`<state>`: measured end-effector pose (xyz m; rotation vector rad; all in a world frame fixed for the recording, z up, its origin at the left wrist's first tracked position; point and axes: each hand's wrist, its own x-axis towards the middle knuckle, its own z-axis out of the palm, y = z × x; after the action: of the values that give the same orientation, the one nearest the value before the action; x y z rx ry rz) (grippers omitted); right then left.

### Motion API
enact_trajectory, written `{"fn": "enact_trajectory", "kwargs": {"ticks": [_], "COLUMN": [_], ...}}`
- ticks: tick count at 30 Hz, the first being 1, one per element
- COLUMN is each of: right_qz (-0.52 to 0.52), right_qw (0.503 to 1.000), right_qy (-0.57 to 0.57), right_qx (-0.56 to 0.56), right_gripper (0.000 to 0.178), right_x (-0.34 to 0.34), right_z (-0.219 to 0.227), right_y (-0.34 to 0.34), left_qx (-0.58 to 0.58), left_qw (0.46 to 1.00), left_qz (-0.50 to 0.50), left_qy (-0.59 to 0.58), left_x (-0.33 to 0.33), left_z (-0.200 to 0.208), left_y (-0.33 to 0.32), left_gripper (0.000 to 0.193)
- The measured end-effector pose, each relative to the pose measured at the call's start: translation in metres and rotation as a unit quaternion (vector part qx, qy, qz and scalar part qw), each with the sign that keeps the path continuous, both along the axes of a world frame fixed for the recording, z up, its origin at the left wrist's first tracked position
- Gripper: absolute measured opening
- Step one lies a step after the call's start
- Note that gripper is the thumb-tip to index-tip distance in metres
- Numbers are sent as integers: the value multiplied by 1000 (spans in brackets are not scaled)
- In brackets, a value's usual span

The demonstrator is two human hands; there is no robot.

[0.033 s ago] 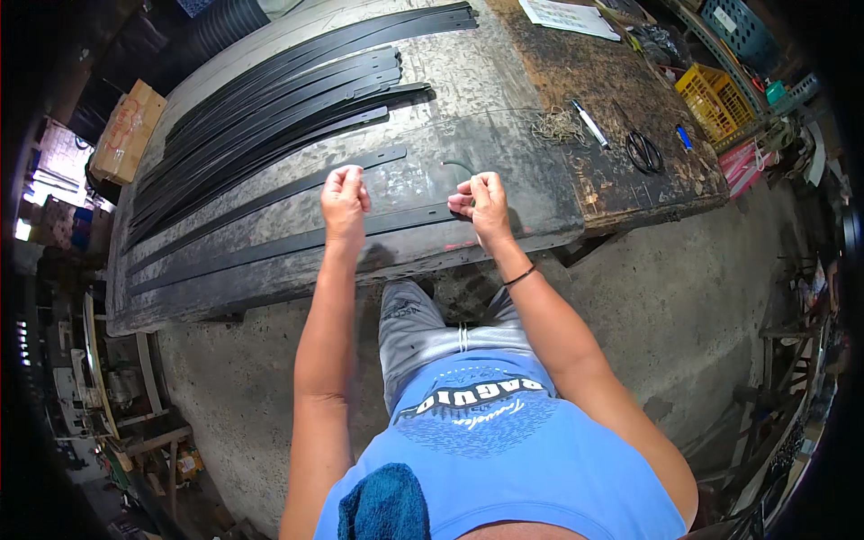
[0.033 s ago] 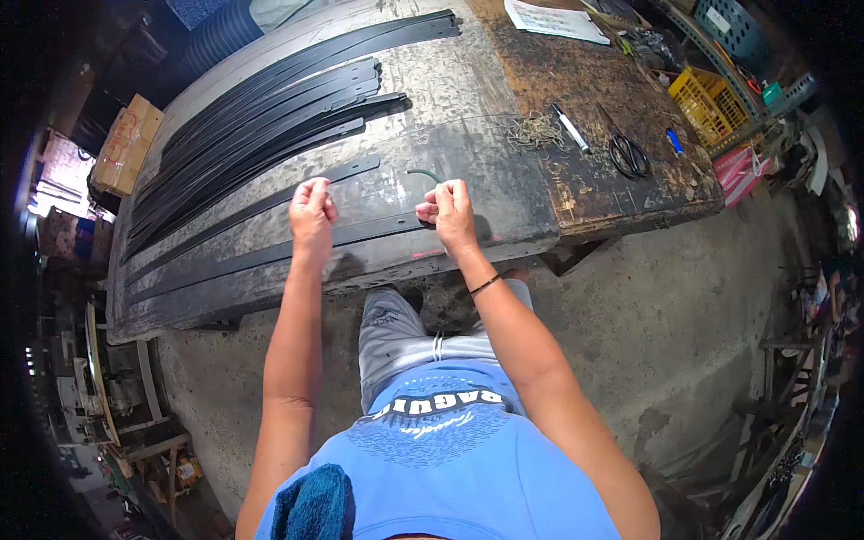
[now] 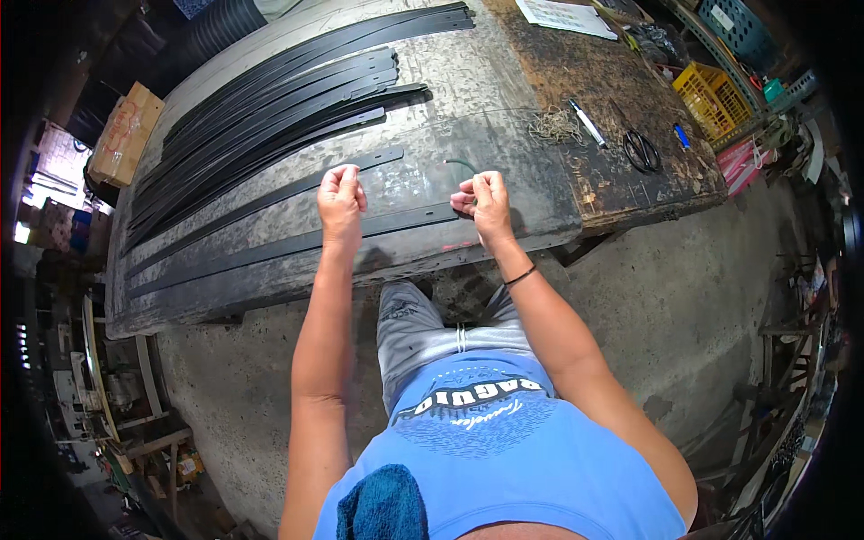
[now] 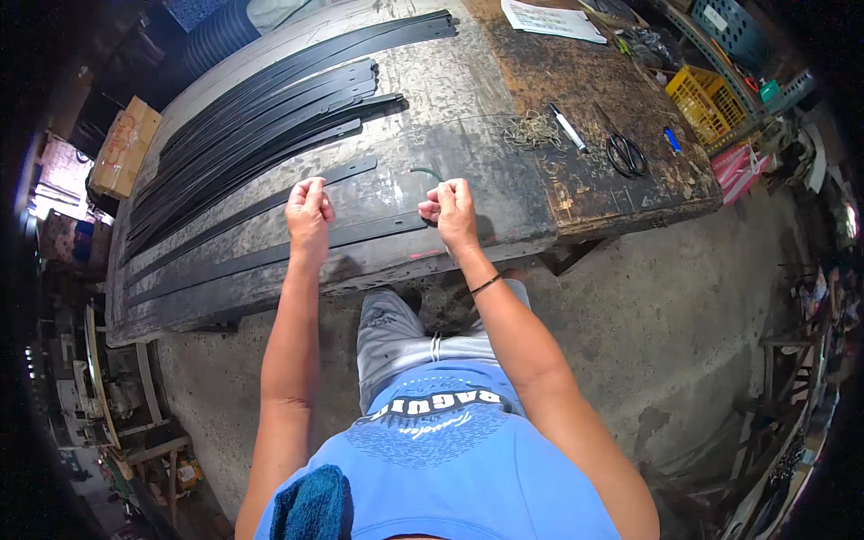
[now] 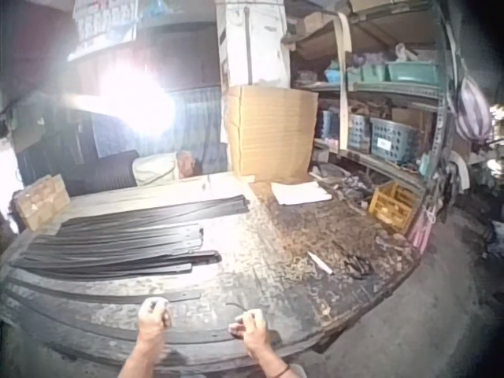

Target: Applying edge coat or dye to leather strips using an applicator and stacking them on a workbench.

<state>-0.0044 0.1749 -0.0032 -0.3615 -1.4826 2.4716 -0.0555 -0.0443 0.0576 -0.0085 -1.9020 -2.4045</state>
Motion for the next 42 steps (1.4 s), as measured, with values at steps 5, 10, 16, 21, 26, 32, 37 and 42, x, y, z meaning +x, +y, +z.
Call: {"fn": "enact_trajectory", "kwargs": {"ticks": [5, 10, 16, 21, 26, 32, 37, 42], "right_qz": [-87, -152, -143, -163, -199, -176, -197, -192], "right_qw": [992, 974, 976, 973, 961, 968, 938, 944], "right_qy": [28, 26, 60, 68, 52, 92, 29, 43], "right_qx": [88, 164, 149, 151, 185, 153, 285, 266], "right_gripper": [19, 17, 18, 18, 17, 16, 16, 17], "right_x": [-4, 7, 7, 5, 6, 3, 7, 5], "right_z": [2, -6, -13, -11, -6, -14, -8, -11], "right_y": [49, 103, 107, 108, 106, 95, 95, 95], "left_qx": [-325, -598, -671, -651, -510, -440, -502, -447], "left_qw": [937, 788, 720, 739, 824, 796, 760, 800], "left_qz": [-35, -122, -177, -170, -188, -294, -192, -141], "left_qy": [122, 79, -23, -13, 162, 293, 365, 375], "left_x": [11, 23, 6, -20, -71, -109, -87, -79], "left_z": [-19, -26, -7, -26, 46, 99, 112, 110], "left_y": [35, 80, 94, 96, 151, 241, 268, 203], "left_gripper": [20, 42, 54, 48, 43, 35, 64, 30]}}
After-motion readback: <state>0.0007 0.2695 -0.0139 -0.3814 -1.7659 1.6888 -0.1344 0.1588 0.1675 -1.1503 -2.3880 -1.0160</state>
